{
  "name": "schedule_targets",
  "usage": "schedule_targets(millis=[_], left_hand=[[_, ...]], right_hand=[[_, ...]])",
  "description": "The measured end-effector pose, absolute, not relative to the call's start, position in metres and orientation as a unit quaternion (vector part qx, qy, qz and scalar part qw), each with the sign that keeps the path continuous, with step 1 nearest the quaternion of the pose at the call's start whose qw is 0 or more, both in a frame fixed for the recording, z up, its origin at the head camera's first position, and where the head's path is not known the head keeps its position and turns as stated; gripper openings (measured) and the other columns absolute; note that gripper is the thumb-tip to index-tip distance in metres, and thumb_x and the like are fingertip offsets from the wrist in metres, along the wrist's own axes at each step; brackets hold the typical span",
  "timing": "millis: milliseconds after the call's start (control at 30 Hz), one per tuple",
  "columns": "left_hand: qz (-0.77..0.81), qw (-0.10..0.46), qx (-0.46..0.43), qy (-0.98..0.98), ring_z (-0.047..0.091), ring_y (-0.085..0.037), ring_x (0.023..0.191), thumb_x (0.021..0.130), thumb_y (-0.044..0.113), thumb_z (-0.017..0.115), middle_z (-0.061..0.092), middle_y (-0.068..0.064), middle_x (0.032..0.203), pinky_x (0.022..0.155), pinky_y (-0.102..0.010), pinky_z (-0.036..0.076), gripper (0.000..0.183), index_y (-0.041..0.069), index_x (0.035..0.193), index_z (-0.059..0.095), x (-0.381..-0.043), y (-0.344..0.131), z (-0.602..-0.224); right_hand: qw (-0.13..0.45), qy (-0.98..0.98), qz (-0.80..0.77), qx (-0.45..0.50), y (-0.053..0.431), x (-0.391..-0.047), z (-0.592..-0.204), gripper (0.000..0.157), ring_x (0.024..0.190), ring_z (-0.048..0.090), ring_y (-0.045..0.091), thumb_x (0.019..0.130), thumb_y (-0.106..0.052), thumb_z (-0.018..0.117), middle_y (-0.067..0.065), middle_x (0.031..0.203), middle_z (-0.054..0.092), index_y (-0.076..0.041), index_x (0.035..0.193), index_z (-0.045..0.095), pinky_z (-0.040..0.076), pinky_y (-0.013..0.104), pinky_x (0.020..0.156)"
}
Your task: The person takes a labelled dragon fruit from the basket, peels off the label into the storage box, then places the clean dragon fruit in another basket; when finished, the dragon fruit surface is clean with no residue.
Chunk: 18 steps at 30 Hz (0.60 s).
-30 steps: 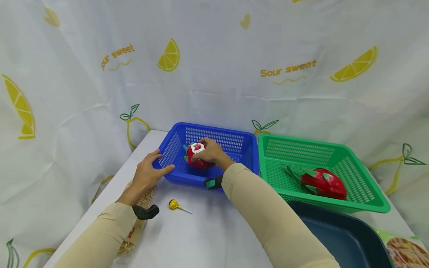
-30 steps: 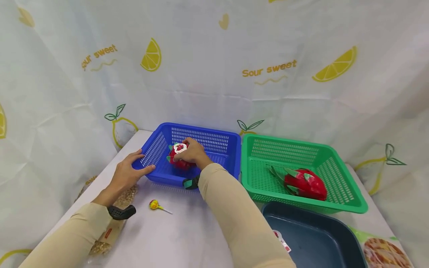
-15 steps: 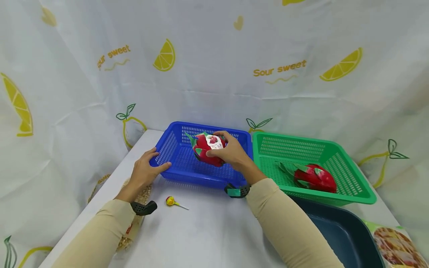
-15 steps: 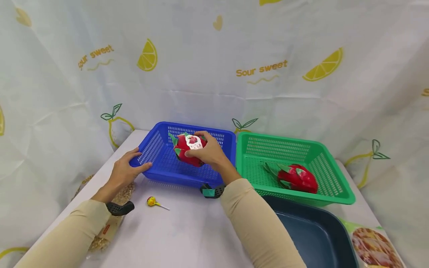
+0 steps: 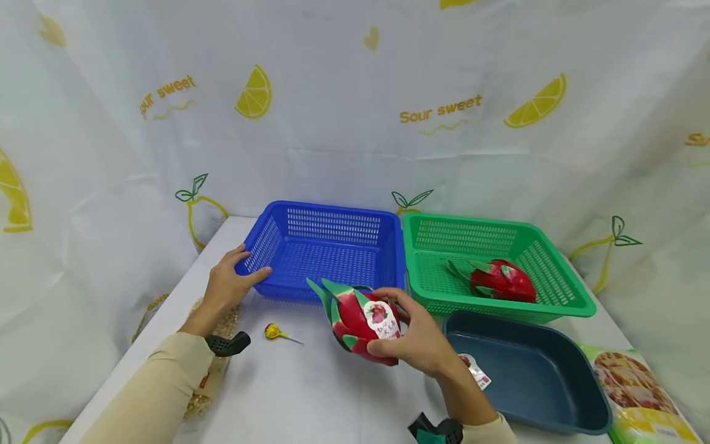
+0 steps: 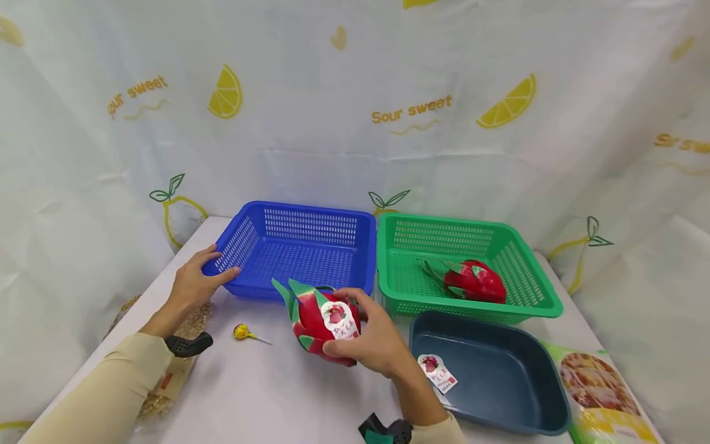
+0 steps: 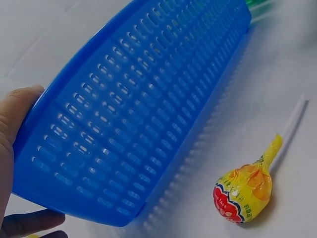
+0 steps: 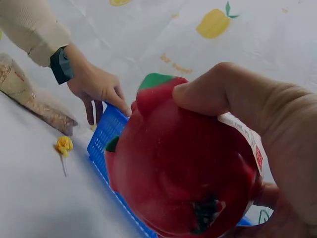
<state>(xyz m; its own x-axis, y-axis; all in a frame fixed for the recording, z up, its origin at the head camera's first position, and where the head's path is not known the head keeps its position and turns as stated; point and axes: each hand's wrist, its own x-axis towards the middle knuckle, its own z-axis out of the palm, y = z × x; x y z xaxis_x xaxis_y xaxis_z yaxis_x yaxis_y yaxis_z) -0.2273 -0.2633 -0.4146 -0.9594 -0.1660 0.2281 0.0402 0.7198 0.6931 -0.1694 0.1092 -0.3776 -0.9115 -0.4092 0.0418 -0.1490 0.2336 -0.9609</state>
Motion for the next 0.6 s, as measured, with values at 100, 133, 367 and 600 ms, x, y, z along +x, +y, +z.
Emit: schedule_targets(millis=[100,133,367,600], left_hand=[[-0.374,0.139,0.034,-0.916,0.022,-0.04,0.139,0.084,0.054,0.068,0.028,-0.018,0.153,0.108,-0.056,0.024,0.087,-0.007,0.14,0.042,-0.229,-0.265,-0.413],[-0.375,0.137,0.036,-0.916,0.022,-0.04,0.139,0.085,0.054,0.068,0.027,-0.018,0.154,0.108,-0.056,0.024,0.087,-0.007,0.141,0.041,-0.229,-0.265,-0.413],[-0.379,0.125,0.046,-0.916,0.02,-0.041,0.14,0.086,0.053,0.067,0.024,-0.018,0.155,0.107,-0.057,0.024,0.087,-0.007,0.143,0.038,-0.226,-0.266,-0.414],[-0.378,0.124,0.047,-0.916,0.021,-0.042,0.139,0.086,0.052,0.067,0.023,-0.018,0.155,0.107,-0.057,0.026,0.087,-0.006,0.143,0.038,-0.227,-0.262,-0.414]], right_hand=[[0.127,0.773,-0.597,-0.172,0.118,-0.154,-0.39,0.073,0.106,0.053,0.036,0.066,-0.016,0.086,0.013,0.126,0.051,-0.025,0.13,0.053,0.056,0.039,0.074],[0.132,0.773,-0.596,-0.174,0.12,-0.151,-0.394,0.073,0.104,0.053,0.035,0.065,-0.015,0.086,0.013,0.125,0.051,-0.025,0.13,0.053,0.056,0.039,0.073],[0.173,0.764,-0.581,-0.221,0.13,-0.147,-0.42,0.072,0.103,0.053,0.033,0.067,-0.015,0.083,0.012,0.12,0.053,-0.027,0.131,0.052,0.055,0.037,0.073],[0.193,0.763,-0.573,-0.23,0.132,-0.146,-0.434,0.076,0.107,0.052,0.031,0.066,-0.02,0.085,0.01,0.123,0.053,-0.024,0.134,0.052,0.053,0.037,0.079]])
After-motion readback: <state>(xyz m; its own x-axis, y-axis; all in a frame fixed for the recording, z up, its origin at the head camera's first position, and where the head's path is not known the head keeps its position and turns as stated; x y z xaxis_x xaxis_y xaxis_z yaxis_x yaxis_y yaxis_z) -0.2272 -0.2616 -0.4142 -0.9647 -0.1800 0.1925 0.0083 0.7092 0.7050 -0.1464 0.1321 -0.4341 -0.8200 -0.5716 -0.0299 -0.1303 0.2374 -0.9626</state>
